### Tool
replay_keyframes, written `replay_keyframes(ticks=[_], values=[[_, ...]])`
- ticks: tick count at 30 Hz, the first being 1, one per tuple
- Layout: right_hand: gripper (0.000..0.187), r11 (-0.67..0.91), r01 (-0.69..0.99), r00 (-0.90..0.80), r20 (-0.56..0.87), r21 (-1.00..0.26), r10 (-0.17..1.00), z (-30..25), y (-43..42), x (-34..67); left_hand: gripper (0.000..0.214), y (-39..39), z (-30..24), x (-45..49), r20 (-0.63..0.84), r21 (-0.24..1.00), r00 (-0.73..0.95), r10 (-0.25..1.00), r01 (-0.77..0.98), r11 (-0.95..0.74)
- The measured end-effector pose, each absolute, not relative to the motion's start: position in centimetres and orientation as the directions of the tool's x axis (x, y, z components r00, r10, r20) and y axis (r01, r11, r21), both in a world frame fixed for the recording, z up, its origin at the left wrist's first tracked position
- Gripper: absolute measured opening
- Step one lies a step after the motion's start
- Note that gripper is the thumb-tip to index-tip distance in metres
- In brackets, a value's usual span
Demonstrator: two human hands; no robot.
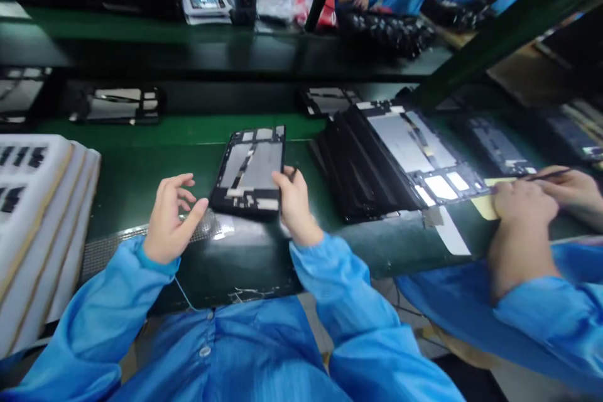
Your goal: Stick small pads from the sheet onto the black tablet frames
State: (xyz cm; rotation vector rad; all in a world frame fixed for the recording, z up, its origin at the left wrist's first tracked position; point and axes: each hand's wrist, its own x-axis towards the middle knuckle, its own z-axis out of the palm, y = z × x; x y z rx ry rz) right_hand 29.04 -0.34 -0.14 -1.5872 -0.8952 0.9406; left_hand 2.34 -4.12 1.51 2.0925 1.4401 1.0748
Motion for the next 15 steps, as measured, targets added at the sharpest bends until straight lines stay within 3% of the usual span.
replay_keyframes(ticks=[4,9,15], values=[[0.035,-0.183,0.344,0.297,-0.078,-0.921,0.952,2.2,14.1,26.0,0.039,-0.4,-1.6,-0.4,0.367,0.709,0.119,0.922,0.606,-0.36],[0.039,-0.062,0.7,0.122,0.034,-0.711,0.992,4.2,22.1,19.4,0.035,-1.2,-4.3,-0.7,0.328,0.735,0.138,0.934,0.584,-0.345],[0.041,0.216,0.84,-0.162,0.149,-0.498,0.975,2.3,26.8,4.3,0.031,-1.5,-4.9,-0.4,0.276,0.791,0.05,0.96,0.556,-0.256]])
